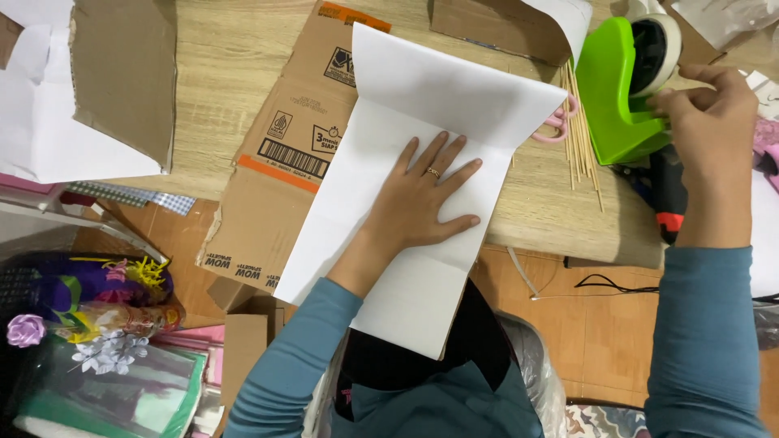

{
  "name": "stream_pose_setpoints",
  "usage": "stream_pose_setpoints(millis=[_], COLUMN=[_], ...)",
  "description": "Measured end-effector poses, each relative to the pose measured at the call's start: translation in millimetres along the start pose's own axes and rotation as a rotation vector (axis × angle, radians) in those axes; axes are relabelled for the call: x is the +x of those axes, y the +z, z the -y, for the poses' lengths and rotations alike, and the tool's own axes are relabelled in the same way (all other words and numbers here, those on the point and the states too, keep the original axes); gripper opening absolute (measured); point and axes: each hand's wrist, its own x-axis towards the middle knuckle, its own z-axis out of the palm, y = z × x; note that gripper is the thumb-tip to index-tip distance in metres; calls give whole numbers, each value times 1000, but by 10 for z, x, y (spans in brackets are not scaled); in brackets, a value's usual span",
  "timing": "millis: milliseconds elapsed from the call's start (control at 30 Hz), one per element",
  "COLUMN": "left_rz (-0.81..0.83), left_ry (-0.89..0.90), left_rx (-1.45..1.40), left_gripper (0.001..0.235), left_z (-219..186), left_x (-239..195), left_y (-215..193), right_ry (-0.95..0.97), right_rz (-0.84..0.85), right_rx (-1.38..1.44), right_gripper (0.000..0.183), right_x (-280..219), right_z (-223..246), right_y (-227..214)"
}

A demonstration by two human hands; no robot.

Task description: Assembling a custom cardboard box by folding the structure, aligning a paper liner, and cutting materials to size.

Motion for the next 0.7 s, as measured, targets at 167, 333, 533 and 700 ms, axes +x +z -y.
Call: stream_pose_setpoints(millis=[167, 333, 533, 700], left_rz=[3, -22, -25, -7], left_ry=[-15, -12, -25, -26], left_rx=[-7, -17, -47, -52], left_gripper=[71, 71, 71, 70], left_z=[-14, -13, -16, -16], left_x=[-16, -27, -21, -24], left_y=[-18, -6, -4, -13], right_ry=[-30, -57, 29, 143], right_rz=[20, -51, -160, -176], right_rx=[105, 208, 238, 213], right_gripper=[32, 29, 21, 11], right_x=[26, -126, -632, -720], right_z=[93, -29, -116, -318], right_y=[-32, -109, -169, -116])
